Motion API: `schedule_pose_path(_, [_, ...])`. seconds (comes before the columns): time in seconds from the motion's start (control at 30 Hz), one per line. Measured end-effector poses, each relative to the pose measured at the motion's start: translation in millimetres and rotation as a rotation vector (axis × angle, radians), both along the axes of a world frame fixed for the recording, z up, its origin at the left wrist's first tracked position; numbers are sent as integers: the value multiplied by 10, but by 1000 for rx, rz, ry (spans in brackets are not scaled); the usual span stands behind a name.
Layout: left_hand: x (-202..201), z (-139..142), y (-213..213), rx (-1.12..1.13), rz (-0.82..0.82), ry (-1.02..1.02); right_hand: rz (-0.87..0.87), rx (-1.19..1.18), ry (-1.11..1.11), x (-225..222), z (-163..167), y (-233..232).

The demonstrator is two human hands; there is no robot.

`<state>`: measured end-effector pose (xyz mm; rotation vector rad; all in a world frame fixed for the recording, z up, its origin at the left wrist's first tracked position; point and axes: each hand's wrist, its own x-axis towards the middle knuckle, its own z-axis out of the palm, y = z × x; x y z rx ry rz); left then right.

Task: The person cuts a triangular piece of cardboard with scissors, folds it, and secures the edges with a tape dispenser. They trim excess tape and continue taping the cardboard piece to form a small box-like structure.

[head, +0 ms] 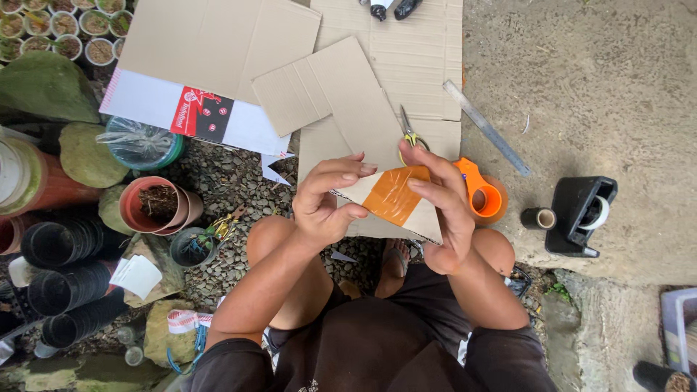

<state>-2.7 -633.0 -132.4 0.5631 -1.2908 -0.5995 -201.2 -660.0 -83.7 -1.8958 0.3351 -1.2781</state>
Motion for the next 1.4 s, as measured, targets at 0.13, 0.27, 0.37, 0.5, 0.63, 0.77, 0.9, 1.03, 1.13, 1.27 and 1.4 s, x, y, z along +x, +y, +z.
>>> schedule_pose_path(0.13, [-9, -20, -4, 11, -62, 37, -97, -25, -8, 2, -68, 31])
schedule_pose_path(0.27, [-19, -6, -10, 0, -58, 51, -141, -12, -29, 61, -72, 75])
schedule_pose_path(0.37, [-24, 8, 7, -31, -70, 67, -161, -10, -19, 88, 5, 115])
schedule_pose_path(0.5, [-44, 4, 71, 12, -83, 120, -184, 43, 37, 87, 138, 179])
schedule_pose_path(0.63, [-138, 13, 115, 23, -62, 158, -170, 76, 60, 52, 230, 255])
schedule_pose_path(0.77, [-157, 92, 118, 40, -34, 144, -281, 16, 105, -2, 247, 334])
schedule_pose_path(0.9, [-129, 95, 140, 77, -53, 42, -355, -154, 207, -93, 170, 339])
schedule_pose_path(1.03, [-184, -75, 36, 77, -81, 76, -421, -144, 267, -175, 9, 271])
schedule_pose_path(1.13, [-219, -186, -44, 90, -37, 79, -431, -143, 265, -204, -96, 199])
schedule_pose_path(1.27, [-184, -172, -109, 70, -39, 33, -422, -194, 250, -191, -153, 126])
schedule_pose_path(1.4, [-169, -95, -143, 59, -51, 31, -431, -184, 258, -189, -153, 102])
